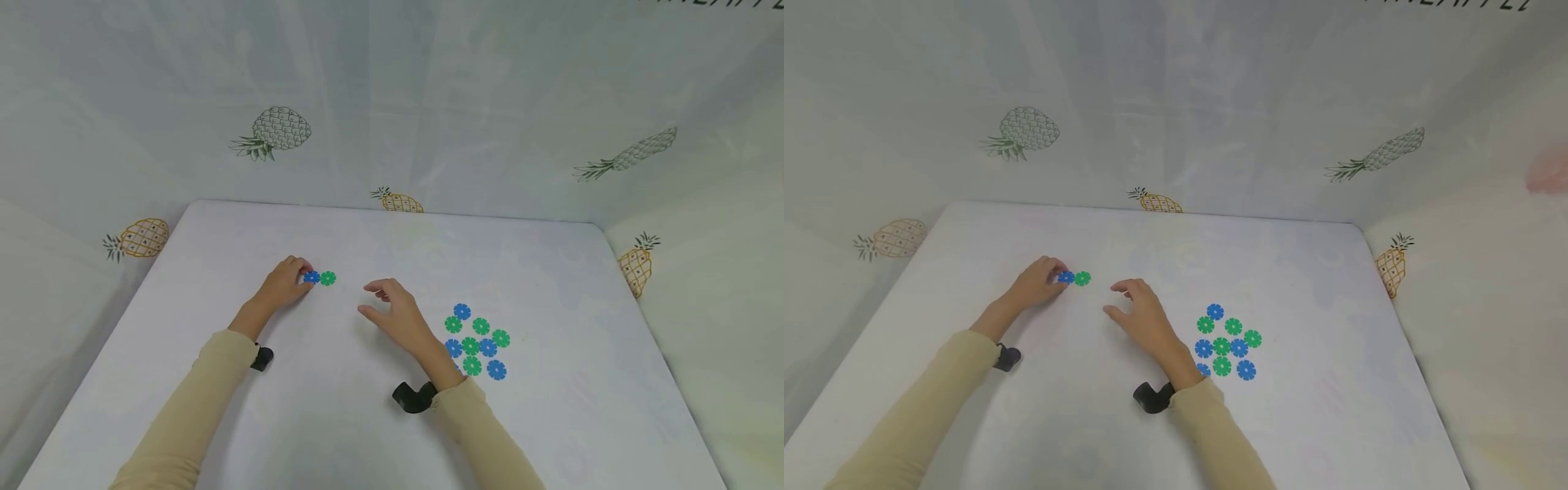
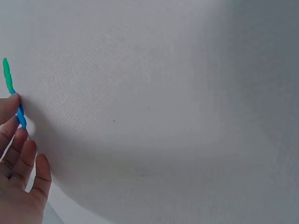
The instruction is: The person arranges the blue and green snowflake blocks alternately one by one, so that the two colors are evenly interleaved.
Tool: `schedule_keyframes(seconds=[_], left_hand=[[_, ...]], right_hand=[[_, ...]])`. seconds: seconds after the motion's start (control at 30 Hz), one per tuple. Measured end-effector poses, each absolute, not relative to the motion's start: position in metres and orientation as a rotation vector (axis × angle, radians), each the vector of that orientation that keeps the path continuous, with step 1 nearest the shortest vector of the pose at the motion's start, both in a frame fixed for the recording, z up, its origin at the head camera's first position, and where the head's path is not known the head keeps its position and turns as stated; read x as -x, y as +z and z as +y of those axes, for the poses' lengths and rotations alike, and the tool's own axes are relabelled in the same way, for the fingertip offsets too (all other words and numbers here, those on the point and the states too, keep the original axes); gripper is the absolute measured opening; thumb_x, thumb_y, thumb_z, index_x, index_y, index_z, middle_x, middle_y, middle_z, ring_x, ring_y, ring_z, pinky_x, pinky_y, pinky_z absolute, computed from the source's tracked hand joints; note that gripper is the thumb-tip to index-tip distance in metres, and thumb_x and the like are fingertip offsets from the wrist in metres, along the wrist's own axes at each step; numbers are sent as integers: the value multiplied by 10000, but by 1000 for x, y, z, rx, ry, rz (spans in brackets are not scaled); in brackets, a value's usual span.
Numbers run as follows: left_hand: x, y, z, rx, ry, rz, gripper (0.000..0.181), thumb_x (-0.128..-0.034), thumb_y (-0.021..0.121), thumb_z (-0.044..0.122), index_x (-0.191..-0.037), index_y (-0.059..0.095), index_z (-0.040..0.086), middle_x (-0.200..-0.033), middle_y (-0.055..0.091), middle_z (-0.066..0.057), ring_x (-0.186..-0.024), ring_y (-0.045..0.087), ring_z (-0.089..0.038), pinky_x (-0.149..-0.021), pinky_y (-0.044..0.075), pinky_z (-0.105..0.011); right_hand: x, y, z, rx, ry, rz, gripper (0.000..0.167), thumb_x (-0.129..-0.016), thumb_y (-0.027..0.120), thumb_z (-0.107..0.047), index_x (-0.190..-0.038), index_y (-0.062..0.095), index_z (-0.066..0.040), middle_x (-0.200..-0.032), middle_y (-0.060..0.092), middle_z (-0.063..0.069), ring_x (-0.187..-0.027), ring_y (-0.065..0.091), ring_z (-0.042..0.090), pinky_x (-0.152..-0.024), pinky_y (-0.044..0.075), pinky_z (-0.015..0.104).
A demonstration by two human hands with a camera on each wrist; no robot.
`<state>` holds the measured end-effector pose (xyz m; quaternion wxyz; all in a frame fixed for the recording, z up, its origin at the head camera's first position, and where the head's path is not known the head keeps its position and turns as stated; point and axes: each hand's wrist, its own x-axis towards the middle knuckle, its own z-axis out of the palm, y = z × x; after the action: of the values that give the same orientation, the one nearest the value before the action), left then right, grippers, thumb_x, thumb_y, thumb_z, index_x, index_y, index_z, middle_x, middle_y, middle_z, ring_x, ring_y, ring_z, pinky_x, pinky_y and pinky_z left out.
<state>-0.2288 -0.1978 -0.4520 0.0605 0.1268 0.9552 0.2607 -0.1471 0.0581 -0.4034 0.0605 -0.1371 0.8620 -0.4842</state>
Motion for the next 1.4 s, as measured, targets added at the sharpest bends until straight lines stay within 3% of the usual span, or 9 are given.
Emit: schedule_keyframes(seconds=[0.33,0.6,1.1,1.4], left_hand=[[229,-453,-198,-376,771,2886,306,-866,621,116,-1123,530,-23,-1059,512,-194,-987,488,-324,-913,405,-477],[230,-454,-198,-354,775,2879,315,-868,623,127,-1134,530,-15,-1084,508,-193,-1015,486,-327,-931,404,-475],[229,-457,-199,-385,779,2868,318,-878,616,121,-1145,520,-24,-1079,507,-190,-1014,482,-320,-932,402,-474],[228,-453,-199,-396,782,2870,316,-881,610,114,-1147,518,-30,-1083,507,-199,-1015,481,-328,-937,397,-482]], right_hand=[[124,-402,114,208,-1429,2710,336,-854,669,-233,-1153,578,-110,-1177,585,78,-1099,540,250,-961,454,415],[103,-411,147,89,-1391,2720,358,-849,674,-216,-1163,575,-76,-1175,595,115,-1101,546,275,-944,446,463],[57,-440,187,-125,-1297,2753,308,-826,696,-155,-1108,608,-68,-1100,646,60,-1040,605,215,-899,494,367],[46,-449,189,-211,-1290,2755,292,-810,710,-139,-1083,621,-87,-1037,646,22,-977,608,166,-850,508,278]])
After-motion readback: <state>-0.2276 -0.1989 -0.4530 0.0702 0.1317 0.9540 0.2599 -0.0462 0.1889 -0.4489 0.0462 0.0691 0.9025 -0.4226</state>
